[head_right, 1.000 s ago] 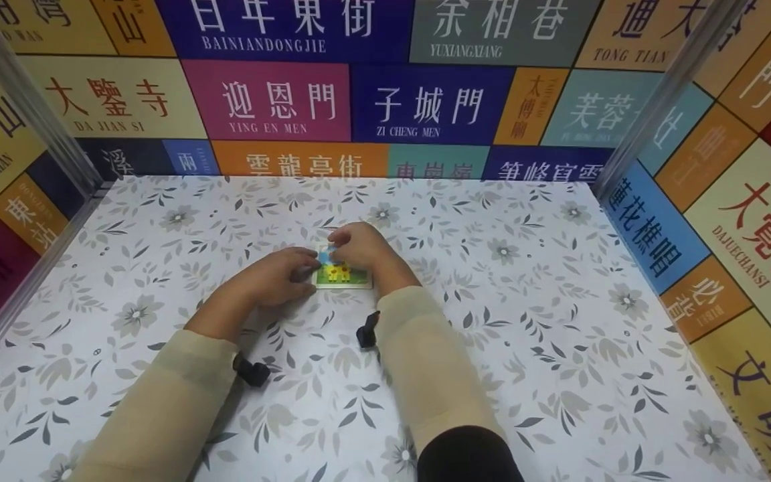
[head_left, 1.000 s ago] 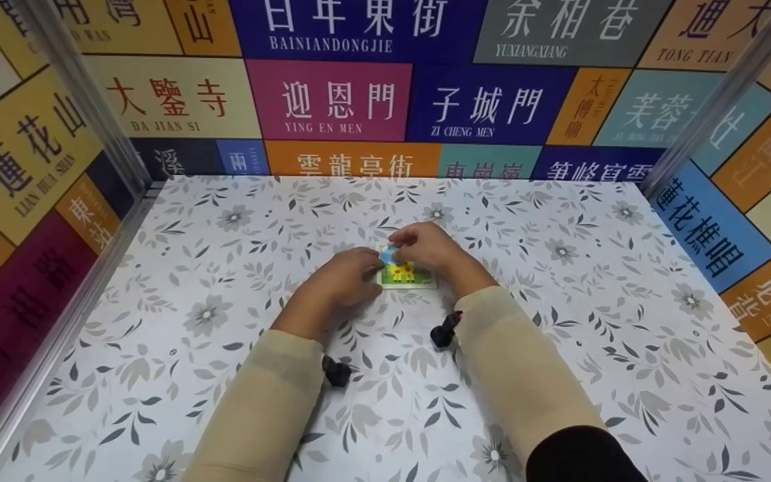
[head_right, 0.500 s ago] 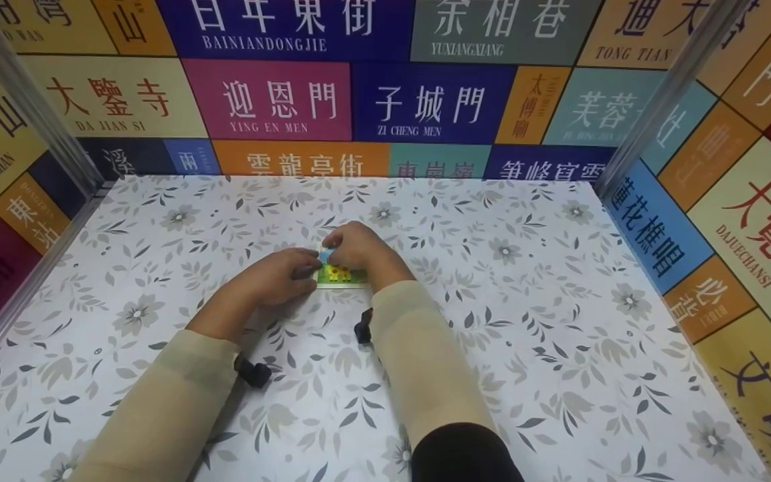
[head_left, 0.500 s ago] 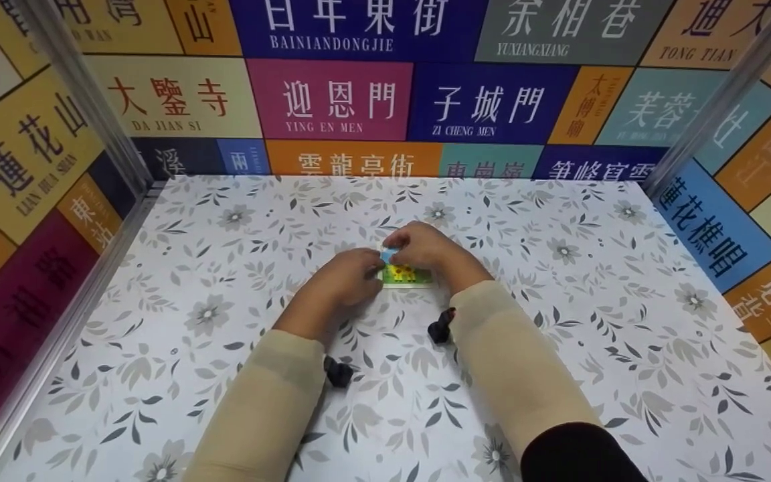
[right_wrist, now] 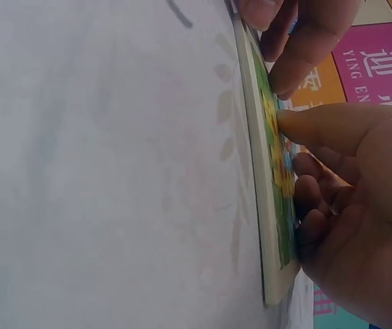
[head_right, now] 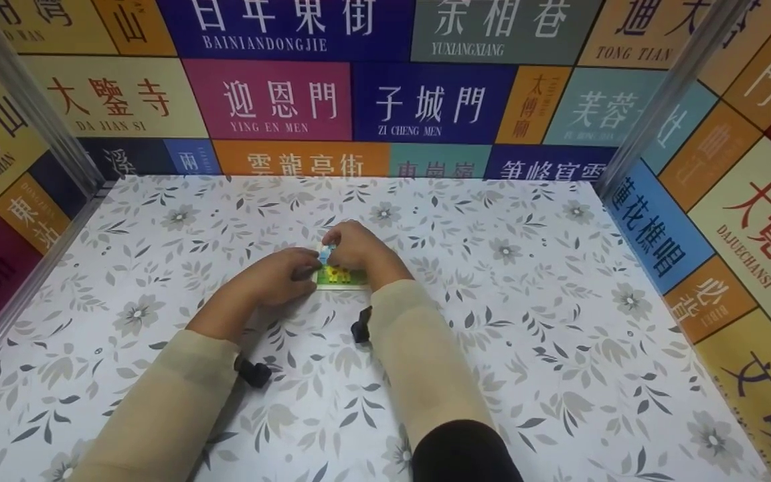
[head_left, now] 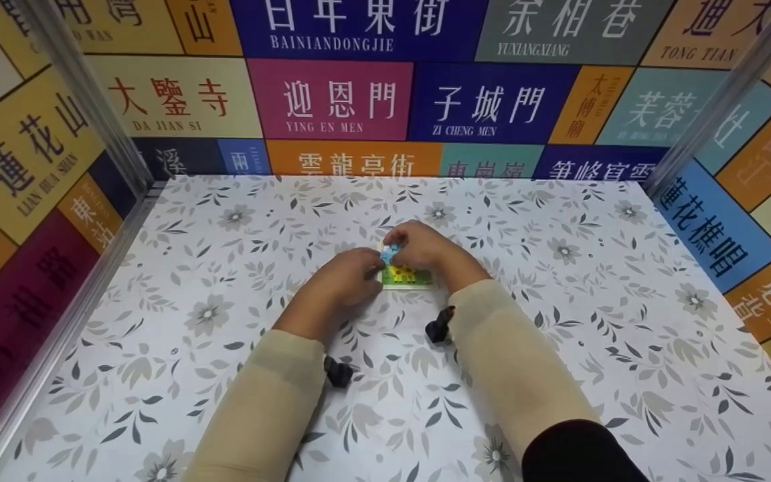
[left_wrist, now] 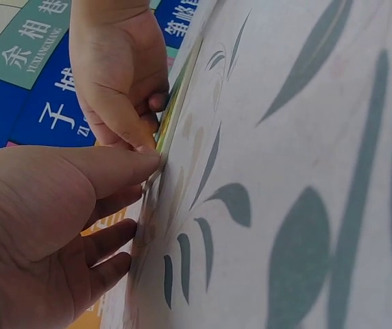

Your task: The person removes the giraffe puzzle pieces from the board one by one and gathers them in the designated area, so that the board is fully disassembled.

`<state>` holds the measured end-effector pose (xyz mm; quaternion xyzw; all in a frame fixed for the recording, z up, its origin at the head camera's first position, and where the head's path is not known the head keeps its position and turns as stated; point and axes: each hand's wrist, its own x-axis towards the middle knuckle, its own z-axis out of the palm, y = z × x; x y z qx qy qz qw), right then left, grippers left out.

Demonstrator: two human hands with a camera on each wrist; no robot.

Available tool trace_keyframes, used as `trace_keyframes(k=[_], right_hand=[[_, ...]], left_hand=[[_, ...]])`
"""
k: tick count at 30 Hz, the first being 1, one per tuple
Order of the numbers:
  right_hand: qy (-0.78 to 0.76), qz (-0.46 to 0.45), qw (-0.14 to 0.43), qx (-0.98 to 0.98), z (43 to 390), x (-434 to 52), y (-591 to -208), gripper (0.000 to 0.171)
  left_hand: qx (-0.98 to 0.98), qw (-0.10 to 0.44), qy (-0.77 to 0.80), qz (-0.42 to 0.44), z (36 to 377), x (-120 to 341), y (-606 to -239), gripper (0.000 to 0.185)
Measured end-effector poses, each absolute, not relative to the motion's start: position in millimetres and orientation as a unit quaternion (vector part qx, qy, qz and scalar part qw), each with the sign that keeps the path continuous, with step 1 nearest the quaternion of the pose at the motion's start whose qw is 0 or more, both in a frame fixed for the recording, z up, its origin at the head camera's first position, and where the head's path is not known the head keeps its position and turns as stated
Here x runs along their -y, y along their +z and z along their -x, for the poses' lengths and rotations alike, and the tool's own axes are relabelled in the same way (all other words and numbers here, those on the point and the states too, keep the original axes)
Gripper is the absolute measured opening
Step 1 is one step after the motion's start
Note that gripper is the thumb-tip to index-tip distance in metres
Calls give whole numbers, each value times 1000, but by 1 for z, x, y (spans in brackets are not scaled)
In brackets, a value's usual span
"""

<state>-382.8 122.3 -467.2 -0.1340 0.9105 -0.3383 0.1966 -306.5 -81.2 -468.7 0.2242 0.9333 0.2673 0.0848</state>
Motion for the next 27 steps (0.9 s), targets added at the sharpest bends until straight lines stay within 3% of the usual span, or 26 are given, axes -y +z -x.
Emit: trace_keyframes(k=[6,14,27], right_hand=[[-375,108,188,-901,381,-123,-466,38],[-424,89,152,-888,379,-130,-463,24],[-498,56,110,-858,374,-167,-446,26]], left_hand=[[-937,80,256,-224,308,81,-469,40],[-938,84,242,-232,310,81,-470,42],[-939,112,248,-212,313,82,-474,45]])
